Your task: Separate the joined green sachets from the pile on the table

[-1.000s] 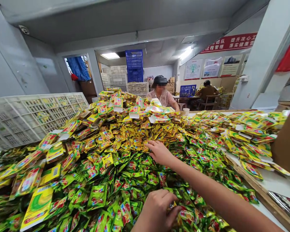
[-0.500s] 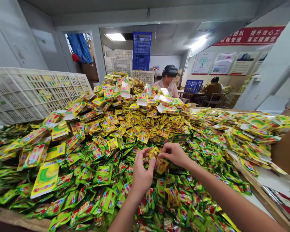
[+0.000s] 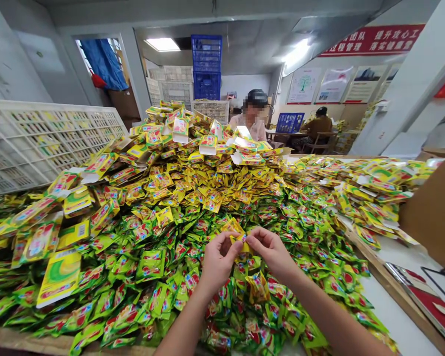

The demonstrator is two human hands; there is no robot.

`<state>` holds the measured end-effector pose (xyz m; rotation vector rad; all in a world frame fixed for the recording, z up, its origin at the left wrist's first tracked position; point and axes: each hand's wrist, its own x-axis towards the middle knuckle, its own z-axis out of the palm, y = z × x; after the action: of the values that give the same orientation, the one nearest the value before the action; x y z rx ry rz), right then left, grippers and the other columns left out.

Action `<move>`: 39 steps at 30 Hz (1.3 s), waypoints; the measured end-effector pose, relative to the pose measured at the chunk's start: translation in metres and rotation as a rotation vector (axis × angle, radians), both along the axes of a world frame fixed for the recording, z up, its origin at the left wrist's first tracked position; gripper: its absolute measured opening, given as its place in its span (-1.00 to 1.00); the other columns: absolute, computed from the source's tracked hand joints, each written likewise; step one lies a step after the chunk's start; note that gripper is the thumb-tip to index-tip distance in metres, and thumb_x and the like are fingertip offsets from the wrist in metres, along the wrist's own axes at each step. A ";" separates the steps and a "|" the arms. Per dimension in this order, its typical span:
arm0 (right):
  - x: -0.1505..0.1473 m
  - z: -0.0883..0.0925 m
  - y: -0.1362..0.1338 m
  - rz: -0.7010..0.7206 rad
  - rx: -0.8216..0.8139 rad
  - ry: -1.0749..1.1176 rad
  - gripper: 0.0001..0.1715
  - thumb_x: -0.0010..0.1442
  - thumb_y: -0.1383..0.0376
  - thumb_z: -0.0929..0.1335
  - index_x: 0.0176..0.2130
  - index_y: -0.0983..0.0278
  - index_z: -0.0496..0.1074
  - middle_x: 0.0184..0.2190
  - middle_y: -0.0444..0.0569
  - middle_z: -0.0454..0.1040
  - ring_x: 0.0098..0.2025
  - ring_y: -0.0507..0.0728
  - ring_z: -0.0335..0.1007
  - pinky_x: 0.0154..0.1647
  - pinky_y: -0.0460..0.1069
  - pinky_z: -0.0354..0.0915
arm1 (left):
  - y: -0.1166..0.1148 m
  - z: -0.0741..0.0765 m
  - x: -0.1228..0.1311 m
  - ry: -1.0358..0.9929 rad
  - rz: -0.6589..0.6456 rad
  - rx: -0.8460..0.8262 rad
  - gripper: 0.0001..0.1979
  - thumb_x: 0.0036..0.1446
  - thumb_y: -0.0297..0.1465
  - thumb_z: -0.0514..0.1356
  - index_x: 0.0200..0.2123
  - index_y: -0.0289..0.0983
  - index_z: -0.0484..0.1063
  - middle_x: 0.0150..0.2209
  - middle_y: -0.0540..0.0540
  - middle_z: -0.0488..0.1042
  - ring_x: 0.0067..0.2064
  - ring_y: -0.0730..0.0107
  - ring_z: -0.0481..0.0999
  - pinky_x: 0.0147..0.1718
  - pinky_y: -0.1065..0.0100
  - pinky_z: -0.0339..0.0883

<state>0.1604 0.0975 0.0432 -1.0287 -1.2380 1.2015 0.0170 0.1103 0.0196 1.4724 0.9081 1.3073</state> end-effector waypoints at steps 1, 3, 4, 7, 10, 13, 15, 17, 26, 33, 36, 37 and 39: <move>-0.001 -0.001 -0.003 0.000 -0.020 0.024 -0.52 -0.17 -0.02 0.50 -0.49 0.29 0.35 -0.61 -0.23 0.29 -0.54 -0.06 0.15 -0.51 -0.13 0.14 | 0.000 0.002 0.000 -0.014 -0.007 -0.022 -0.60 -0.02 -0.08 0.24 -0.34 -0.33 0.46 -0.63 0.11 0.17 -0.58 0.55 0.17 -0.61 0.50 0.08; -0.001 -0.003 -0.007 -0.014 -0.053 0.049 -0.51 -0.25 0.03 0.54 -0.45 0.29 0.38 -0.58 -0.21 0.35 -0.51 -0.04 0.22 -0.46 -0.12 0.20 | -0.001 0.005 0.001 -0.027 -0.027 -0.055 -0.60 -0.07 -0.08 0.27 -0.37 -0.34 0.47 -0.65 0.14 0.10 -0.60 0.58 0.08 -0.63 0.51 -0.02; -0.001 -0.005 -0.008 -0.029 -0.062 0.052 -0.51 -0.28 0.06 0.56 -0.45 0.28 0.39 -0.58 -0.21 0.37 -0.51 -0.04 0.23 -0.45 -0.11 0.22 | -0.001 0.005 0.001 -0.024 -0.041 -0.068 -0.59 -0.08 -0.08 0.27 -0.37 -0.34 0.48 -0.65 0.14 0.10 -0.60 0.58 0.07 -0.63 0.51 -0.04; 0.000 -0.012 -0.009 -0.109 -0.052 0.064 -0.54 -0.30 0.08 0.56 -0.52 0.28 0.37 -0.63 -0.22 0.35 -0.57 -0.05 0.21 -0.51 -0.11 0.21 | -0.002 0.005 0.005 -0.012 -0.043 -0.083 -0.61 -0.08 -0.10 0.28 -0.37 -0.34 0.50 -0.65 0.14 0.08 -0.59 0.58 0.05 -0.62 0.50 -0.07; 0.005 -0.018 -0.010 -0.175 -0.012 0.113 -0.56 -0.30 0.11 0.57 -0.57 0.28 0.37 -0.65 -0.22 0.34 -0.58 -0.06 0.19 -0.54 -0.13 0.18 | -0.005 0.003 0.008 0.004 -0.020 -0.072 -0.66 -0.06 -0.14 0.28 -0.35 -0.32 0.49 -0.65 0.14 0.08 -0.60 0.58 0.06 -0.62 0.50 -0.06; 0.014 -0.019 -0.013 -0.052 -0.043 0.240 -0.59 -0.27 0.12 0.58 -0.60 0.28 0.38 -0.63 -0.22 0.34 -0.55 -0.05 0.23 -0.50 -0.14 0.21 | -0.009 0.001 0.006 0.047 -0.093 -0.015 -0.77 0.01 -0.24 0.26 -0.35 -0.29 0.45 -0.59 0.09 0.23 -0.55 0.54 0.19 -0.57 0.49 0.10; 0.021 -0.017 -0.015 0.187 -0.187 0.379 -0.55 -0.19 -0.04 0.51 -0.51 0.27 0.45 -0.49 -0.14 0.43 -0.45 0.01 0.35 -0.40 -0.08 0.31 | -0.011 0.002 0.001 0.117 -0.184 0.099 -0.87 0.05 -0.32 0.24 -0.37 -0.28 0.43 -0.47 0.01 0.38 -0.42 0.46 0.35 -0.40 0.43 0.24; 0.027 -0.014 -0.018 0.396 -0.379 0.456 -0.48 -0.08 -0.13 0.42 -0.33 0.23 0.51 -0.32 -0.07 0.48 -0.36 0.06 0.43 -0.34 -0.02 0.36 | -0.014 0.005 -0.003 0.226 -0.260 0.250 -0.94 0.08 -0.39 0.23 -0.38 -0.26 0.42 -0.37 -0.05 0.45 -0.28 0.39 0.40 -0.23 0.35 0.26; 0.031 -0.018 -0.022 0.590 -0.543 0.313 -0.28 -0.26 0.09 0.57 -0.09 0.30 0.49 -0.61 -0.21 0.42 -0.67 -0.09 0.25 -0.68 -0.20 0.15 | -0.025 0.008 -0.008 0.585 -0.161 0.732 -0.84 0.20 -0.41 0.09 -0.39 -0.16 0.46 -0.49 -0.03 0.49 -0.35 0.35 0.39 -0.25 0.29 0.26; 0.032 -0.017 -0.013 -0.133 -0.288 0.095 -0.48 -0.34 0.17 0.59 -0.31 0.31 0.56 -0.50 -0.07 0.53 -0.48 0.04 0.40 -0.42 -0.06 0.36 | 0.008 0.002 -0.035 0.820 0.419 0.337 -0.70 0.04 -0.30 0.26 -0.12 -0.21 0.42 -0.25 -0.10 0.52 -0.17 0.20 0.46 -0.14 0.20 0.30; 0.031 -0.019 -0.010 -0.222 -0.185 0.049 -0.54 -0.28 0.07 0.56 -0.42 0.31 0.52 -0.53 -0.07 0.51 -0.49 0.05 0.39 -0.43 -0.05 0.38 | 0.020 0.000 -0.043 1.024 0.385 0.116 -0.76 0.04 -0.31 0.23 -0.17 -0.21 0.45 -0.14 -0.13 0.52 -0.07 0.09 0.45 -0.07 0.13 0.27; 0.030 -0.020 -0.010 -0.216 -0.164 0.054 -0.54 -0.25 0.05 0.54 -0.41 0.31 0.50 -0.52 -0.08 0.50 -0.49 0.05 0.39 -0.44 -0.05 0.38 | 0.022 -0.001 -0.043 1.056 0.363 0.093 -0.81 0.08 -0.33 0.20 -0.20 -0.20 0.47 -0.15 -0.12 0.53 -0.08 0.09 0.46 -0.06 0.12 0.27; 0.027 -0.022 -0.009 -0.188 -0.140 0.065 -0.52 -0.20 0.01 0.52 -0.38 0.29 0.46 -0.52 -0.11 0.47 -0.51 0.04 0.37 -0.46 -0.05 0.39 | 0.025 -0.002 -0.043 1.033 0.374 0.117 -0.83 0.13 -0.35 0.11 -0.24 -0.20 0.48 -0.19 -0.12 0.55 -0.11 0.10 0.47 -0.07 0.12 0.27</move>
<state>0.1879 0.0881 0.0209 -1.1723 -0.9944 1.1771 -0.0260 0.1349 0.0173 2.1804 1.8501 0.7825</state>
